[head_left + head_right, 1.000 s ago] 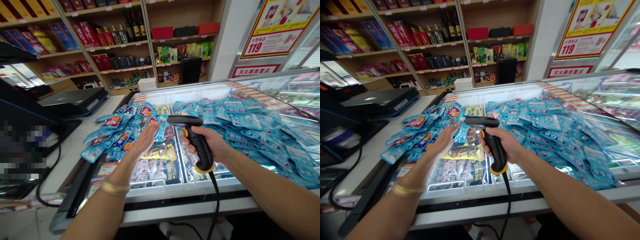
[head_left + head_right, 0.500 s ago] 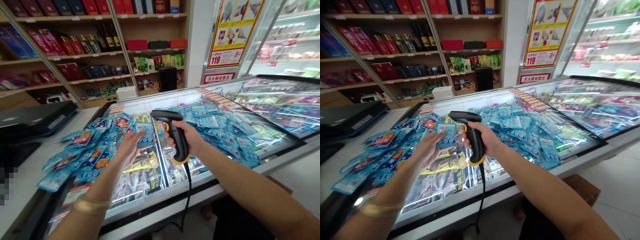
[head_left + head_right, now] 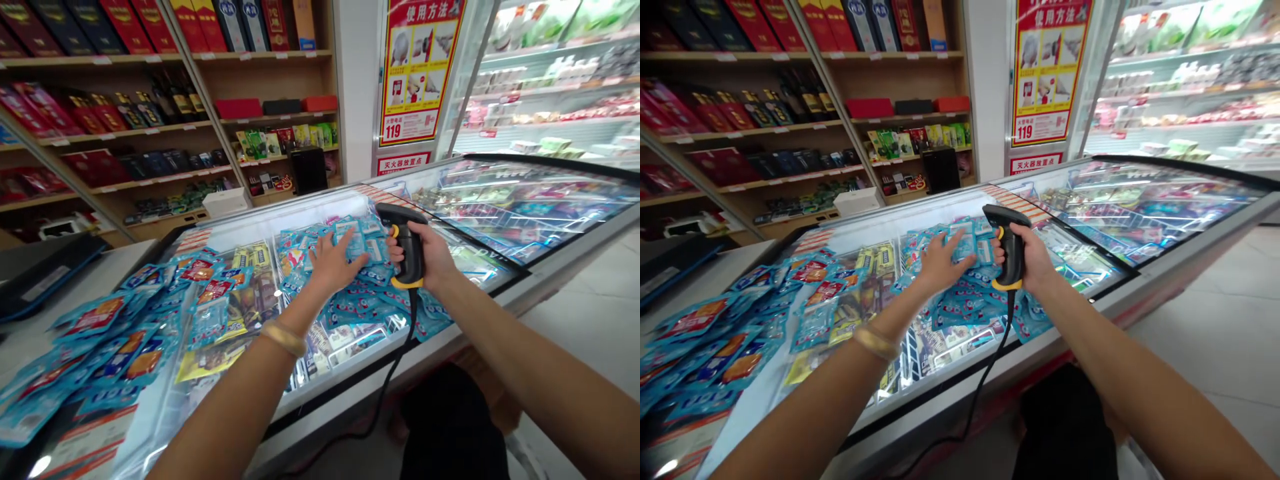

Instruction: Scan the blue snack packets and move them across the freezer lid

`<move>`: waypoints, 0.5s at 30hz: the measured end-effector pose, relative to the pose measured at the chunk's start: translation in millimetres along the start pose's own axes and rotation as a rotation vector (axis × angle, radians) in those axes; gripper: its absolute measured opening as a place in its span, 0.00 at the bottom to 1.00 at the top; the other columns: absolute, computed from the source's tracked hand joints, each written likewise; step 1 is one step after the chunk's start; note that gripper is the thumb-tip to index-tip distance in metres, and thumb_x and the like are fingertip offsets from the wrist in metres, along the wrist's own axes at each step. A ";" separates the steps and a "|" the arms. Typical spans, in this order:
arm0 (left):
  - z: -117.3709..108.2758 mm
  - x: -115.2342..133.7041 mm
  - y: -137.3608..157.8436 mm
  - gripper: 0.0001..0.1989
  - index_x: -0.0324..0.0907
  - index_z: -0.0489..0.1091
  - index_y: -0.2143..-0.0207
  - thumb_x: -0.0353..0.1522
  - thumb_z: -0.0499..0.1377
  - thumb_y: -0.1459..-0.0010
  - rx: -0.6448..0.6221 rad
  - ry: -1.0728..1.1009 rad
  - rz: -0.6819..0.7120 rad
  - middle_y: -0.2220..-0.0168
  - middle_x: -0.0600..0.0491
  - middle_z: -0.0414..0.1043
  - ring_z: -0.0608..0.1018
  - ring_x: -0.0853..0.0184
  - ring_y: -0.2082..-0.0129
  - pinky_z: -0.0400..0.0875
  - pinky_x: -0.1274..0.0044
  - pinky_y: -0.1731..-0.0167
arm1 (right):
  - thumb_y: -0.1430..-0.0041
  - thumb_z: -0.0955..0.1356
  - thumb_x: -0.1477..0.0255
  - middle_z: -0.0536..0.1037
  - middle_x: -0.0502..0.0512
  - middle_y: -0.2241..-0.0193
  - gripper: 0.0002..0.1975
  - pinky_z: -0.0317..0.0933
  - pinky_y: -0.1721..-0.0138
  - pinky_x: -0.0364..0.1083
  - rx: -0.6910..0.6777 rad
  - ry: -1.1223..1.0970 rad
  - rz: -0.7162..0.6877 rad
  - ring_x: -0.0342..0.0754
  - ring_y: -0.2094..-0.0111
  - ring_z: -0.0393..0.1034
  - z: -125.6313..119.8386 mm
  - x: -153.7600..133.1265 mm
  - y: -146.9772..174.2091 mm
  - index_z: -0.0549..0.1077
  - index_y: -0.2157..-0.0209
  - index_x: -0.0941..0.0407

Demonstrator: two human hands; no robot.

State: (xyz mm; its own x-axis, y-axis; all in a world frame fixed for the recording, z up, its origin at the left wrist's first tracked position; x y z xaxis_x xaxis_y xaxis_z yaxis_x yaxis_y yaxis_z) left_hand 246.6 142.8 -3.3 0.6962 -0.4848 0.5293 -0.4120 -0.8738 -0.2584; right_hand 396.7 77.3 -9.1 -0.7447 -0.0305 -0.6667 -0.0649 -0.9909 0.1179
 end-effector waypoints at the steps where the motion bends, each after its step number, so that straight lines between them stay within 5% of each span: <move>1: 6.7 2.7 1.8 0.34 0.55 0.58 0.35 0.50 0.57 0.42 -0.024 -0.102 -0.002 0.30 0.46 0.50 0.50 0.41 0.31 0.44 0.46 0.37 | 0.43 0.65 0.67 0.69 0.52 0.78 0.08 0.59 0.83 0.37 0.018 0.000 0.006 0.40 0.81 0.60 -5.2 2.8 -2.7 0.69 0.67 0.59; 6: 17.7 3.9 -2.5 0.34 0.58 0.53 0.33 0.55 0.50 0.40 -0.073 -0.277 -0.025 0.29 0.47 0.46 0.49 0.40 0.31 0.44 0.45 0.38 | 0.41 0.63 0.68 0.69 0.52 0.79 0.09 0.59 0.83 0.37 0.035 0.031 -0.014 0.40 0.82 0.62 -16.7 8.6 -20.4 0.69 0.68 0.60; 15: 15.7 3.5 -12.3 0.36 0.61 0.48 0.32 0.55 0.49 0.40 -0.084 -0.205 -0.021 0.28 0.50 0.40 0.42 0.39 0.30 0.40 0.42 0.38 | 0.47 0.67 0.66 0.68 0.51 0.79 0.10 0.59 0.83 0.37 0.047 0.066 -0.030 0.39 0.81 0.61 -18.5 -0.5 -27.5 0.69 0.69 0.58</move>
State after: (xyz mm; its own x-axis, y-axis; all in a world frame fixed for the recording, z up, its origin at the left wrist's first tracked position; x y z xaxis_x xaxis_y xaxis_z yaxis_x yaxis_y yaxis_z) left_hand 263.4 151.3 -11.0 0.8068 -0.4716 0.3560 -0.4378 -0.8817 -0.1759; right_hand 411.1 102.1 -25.6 -0.6970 -0.0112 -0.7170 -0.1185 -0.9843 0.1306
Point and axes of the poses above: each hand's wrist, its own y-axis away from the middle knuckle, its own z-axis out of the palm, x = y × z, the point moved 6 cm from there along -y, towards the middle knuckle
